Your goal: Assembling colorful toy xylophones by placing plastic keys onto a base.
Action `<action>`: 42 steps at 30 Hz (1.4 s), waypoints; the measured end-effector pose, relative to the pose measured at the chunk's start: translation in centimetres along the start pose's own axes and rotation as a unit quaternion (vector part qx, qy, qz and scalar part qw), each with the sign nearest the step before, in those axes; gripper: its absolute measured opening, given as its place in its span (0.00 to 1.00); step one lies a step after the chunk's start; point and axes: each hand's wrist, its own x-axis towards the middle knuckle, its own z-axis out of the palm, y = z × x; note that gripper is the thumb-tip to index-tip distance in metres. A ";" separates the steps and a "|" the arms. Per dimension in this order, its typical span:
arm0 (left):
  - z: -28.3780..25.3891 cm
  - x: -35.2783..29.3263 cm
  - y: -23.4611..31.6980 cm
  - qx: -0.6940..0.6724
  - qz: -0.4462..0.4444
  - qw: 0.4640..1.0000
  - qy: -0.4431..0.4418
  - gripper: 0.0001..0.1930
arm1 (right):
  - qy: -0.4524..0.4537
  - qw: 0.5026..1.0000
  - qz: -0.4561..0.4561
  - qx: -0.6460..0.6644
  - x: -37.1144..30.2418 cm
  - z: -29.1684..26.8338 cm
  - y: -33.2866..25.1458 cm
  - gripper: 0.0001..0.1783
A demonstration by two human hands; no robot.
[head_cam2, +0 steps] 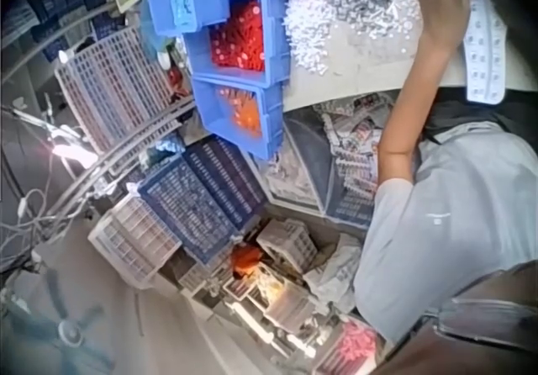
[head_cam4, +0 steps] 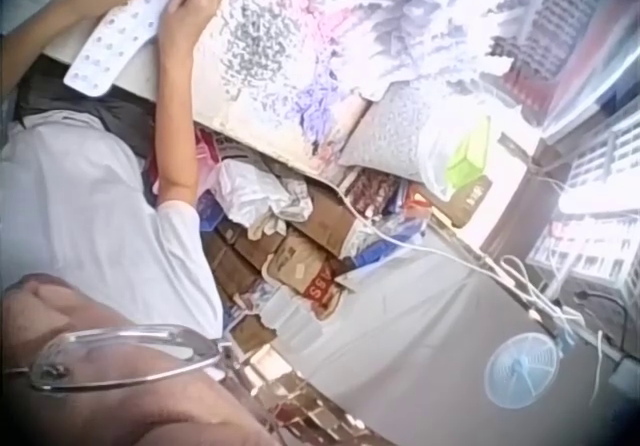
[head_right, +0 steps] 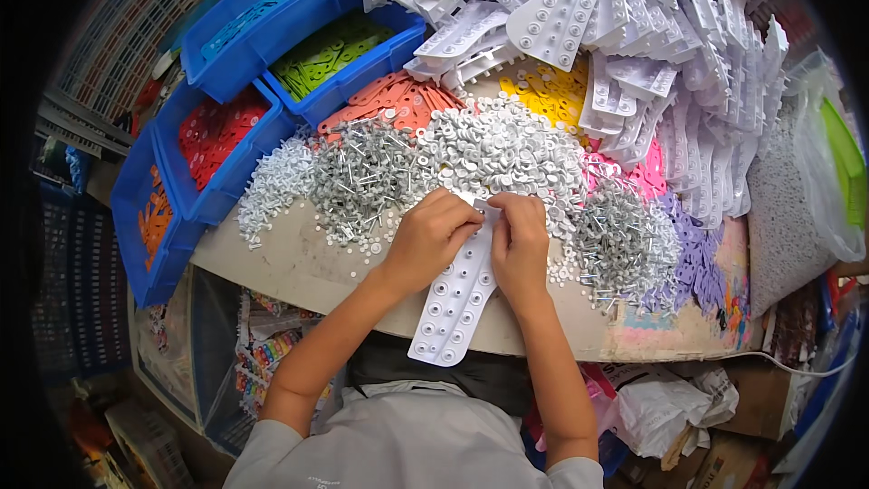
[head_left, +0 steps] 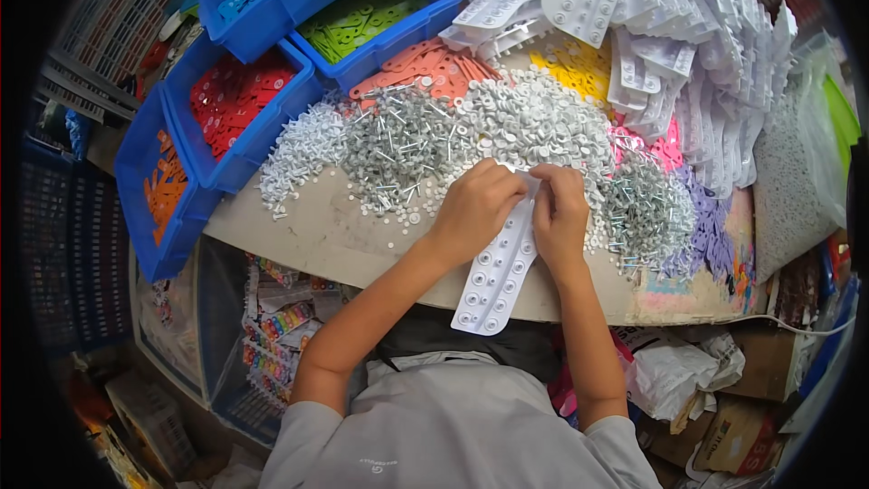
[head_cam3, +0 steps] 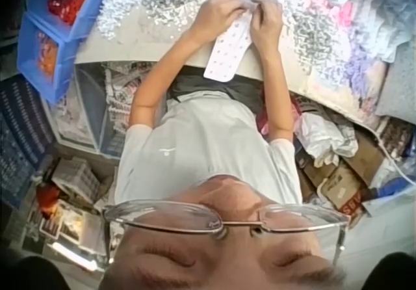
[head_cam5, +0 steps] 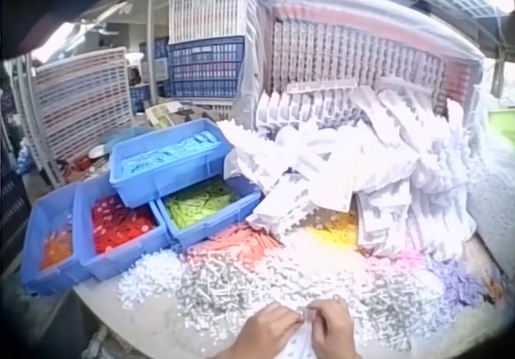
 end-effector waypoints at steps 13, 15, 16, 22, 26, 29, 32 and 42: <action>-0.5 -1.3 1.3 0.097 0.056 0.994 0.022 0.05 | -0.039 0.998 -0.001 0.047 0.8 0.1 0.6 0.17; -1.2 -1.4 1.8 0.086 0.042 0.995 0.040 0.05 | -0.038 0.998 -0.001 0.044 0.7 -0.1 0.8 0.16; -2.3 -1.8 1.5 0.128 0.020 0.990 0.053 0.05 | -0.038 0.998 -0.002 0.040 0.7 -0.3 1.0 0.16; -7.8 -5.0 -0.3 0.343 -0.103 0.932 0.046 0.03 | 0.031 0.997 -0.040 -0.062 0.2 -0.7 -0.7 0.09; -7.4 -6.1 -1.2 0.318 -0.124 0.939 0.042 0.04 | 0.039 0.990 0.014 -0.132 -2.3 -3.9 -0.6 0.05; -7.4 -6.2 -1.2 0.314 -0.134 0.938 0.060 0.05 | 0.041 0.977 0.061 -0.201 -4.2 -7.2 0.5 0.04; -7.3 -5.6 -0.4 0.300 -0.143 0.939 0.091 0.04 | 0.035 0.955 0.088 -0.280 -5.3 -9.3 1.6 0.05; -4.3 -2.8 2.8 0.002 -0.077 0.994 0.073 0.07 | 0.022 0.922 0.104 -0.372 -5.1 -9.0 1.2 0.05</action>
